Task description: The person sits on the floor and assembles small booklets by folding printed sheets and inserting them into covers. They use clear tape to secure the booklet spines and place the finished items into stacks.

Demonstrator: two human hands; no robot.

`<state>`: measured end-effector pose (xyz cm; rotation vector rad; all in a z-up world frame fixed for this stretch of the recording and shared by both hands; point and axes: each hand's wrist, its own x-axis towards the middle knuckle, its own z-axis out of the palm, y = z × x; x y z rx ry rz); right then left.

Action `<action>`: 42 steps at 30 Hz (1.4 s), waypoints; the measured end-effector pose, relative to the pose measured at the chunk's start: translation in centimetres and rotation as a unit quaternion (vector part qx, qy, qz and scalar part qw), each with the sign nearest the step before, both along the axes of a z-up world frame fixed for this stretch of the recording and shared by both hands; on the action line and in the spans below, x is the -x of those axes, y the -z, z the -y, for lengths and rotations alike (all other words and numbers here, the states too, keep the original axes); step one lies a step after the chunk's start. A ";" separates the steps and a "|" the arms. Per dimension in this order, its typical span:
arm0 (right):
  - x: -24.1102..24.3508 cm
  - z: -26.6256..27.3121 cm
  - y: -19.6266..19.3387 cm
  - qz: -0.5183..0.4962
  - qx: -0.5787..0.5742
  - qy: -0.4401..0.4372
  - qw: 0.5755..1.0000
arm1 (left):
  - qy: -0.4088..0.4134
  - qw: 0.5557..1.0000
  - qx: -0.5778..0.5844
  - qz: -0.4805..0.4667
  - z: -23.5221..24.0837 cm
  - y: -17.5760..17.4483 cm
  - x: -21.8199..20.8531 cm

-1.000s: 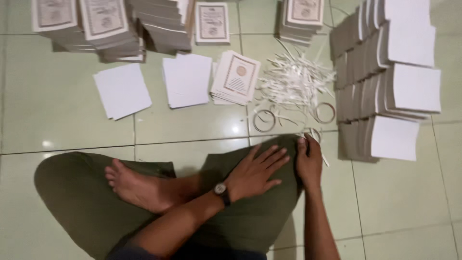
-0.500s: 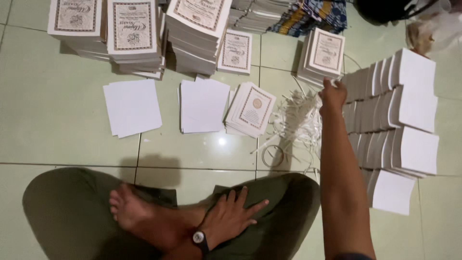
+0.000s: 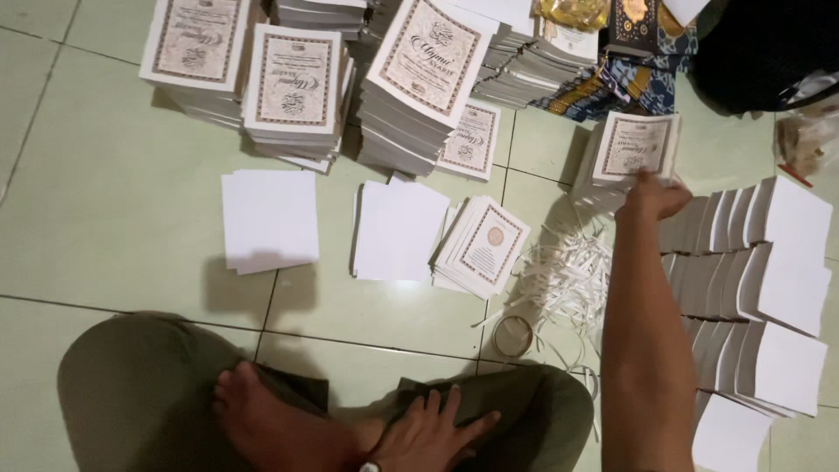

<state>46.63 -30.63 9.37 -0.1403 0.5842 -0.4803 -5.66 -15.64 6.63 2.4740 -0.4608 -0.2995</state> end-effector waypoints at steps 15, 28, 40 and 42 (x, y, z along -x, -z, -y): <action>36.9 -4.6 -12.5 -0.059 0.826 -0.255 0.498 | -0.170 0.906 0.223 0.317 -3.2 -8.7 0.7; 54.2 -9.1 -14.4 -0.039 0.822 -0.267 0.502 | -0.334 0.809 0.483 0.007 -3.9 -14.5 7.6; 56.3 -9.1 -17.7 0.043 0.780 -0.445 0.439 | -0.375 0.674 0.631 -0.083 -7.0 -15.3 6.1; 55.8 -8.4 -17.8 0.081 0.752 -0.430 0.493 | -0.376 0.694 0.603 -0.117 -7.6 -15.8 6.2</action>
